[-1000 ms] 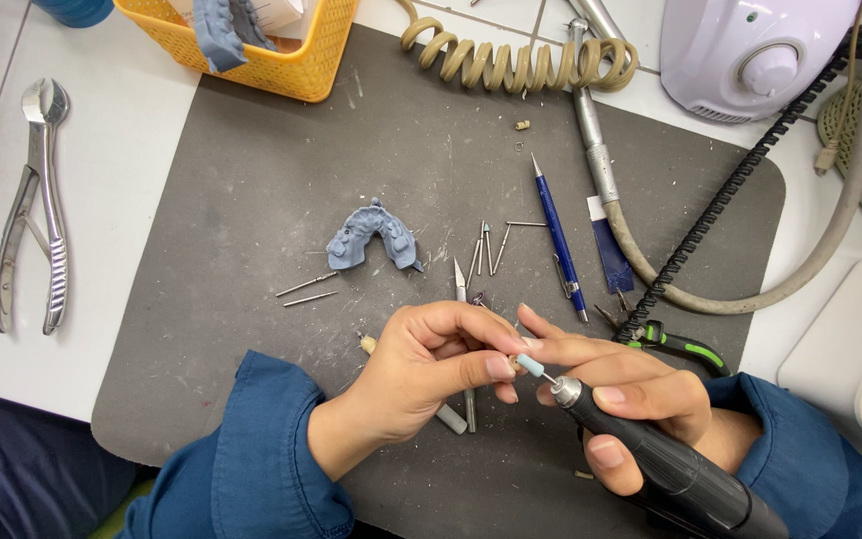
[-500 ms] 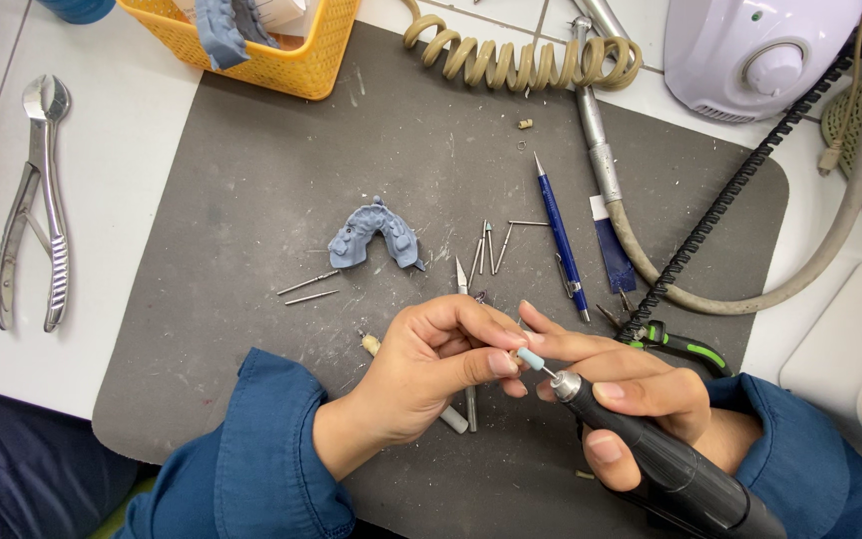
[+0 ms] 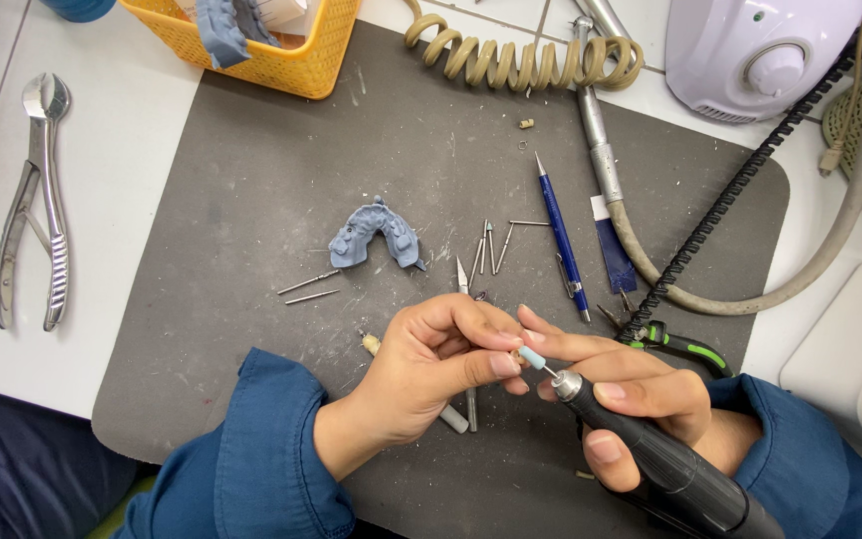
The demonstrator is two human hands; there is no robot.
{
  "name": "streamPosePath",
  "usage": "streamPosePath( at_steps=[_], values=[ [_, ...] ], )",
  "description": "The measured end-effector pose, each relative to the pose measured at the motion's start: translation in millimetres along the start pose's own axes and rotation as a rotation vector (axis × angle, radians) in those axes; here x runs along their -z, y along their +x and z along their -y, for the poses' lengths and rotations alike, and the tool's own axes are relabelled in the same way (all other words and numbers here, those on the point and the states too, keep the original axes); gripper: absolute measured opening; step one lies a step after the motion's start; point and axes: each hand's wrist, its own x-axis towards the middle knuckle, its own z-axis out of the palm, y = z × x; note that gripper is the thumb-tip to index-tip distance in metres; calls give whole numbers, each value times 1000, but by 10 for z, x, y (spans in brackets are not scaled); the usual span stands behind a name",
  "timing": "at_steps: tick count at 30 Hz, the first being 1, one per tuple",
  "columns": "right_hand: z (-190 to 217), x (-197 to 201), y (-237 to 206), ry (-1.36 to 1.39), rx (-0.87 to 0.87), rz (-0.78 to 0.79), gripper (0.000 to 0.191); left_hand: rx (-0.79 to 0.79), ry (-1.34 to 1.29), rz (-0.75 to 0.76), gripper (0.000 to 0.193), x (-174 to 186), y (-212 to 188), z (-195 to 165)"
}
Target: The person uses a rotary handpiece with a light-blue abrasive tip to grind and shape a small beige dental prosthesis. They repeatedly rotate the object, switch between grinding and brief manual inspection with a metal probe, and continue refining the surface. The work occurs on a gray mat with various dental tools and a blue dental mold nearby.
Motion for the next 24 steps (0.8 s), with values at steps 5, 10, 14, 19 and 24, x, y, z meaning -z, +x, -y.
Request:
streamPosePath(
  at_steps=[5, 10, 14, 19, 24],
  values=[
    [23, 22, 47, 21, 7, 52, 35, -15, -2, 10, 9, 7, 8, 24],
    [64, 70, -5, 8, 5, 173, 37, -20, 22, -2, 8, -19, -44, 60],
    [48, 45, -90, -42, 17, 4, 37, -23, -6, -41, 9, -68, -36, 88],
    [14, 48, -114, -34, 30, 37, 37, -15, 57, -54, 13, -110, 4, 40],
    [26, 34, -138, -21, 36, -35, 33, 0, 109, -36, 21, -110, 2, 24]
  ],
)
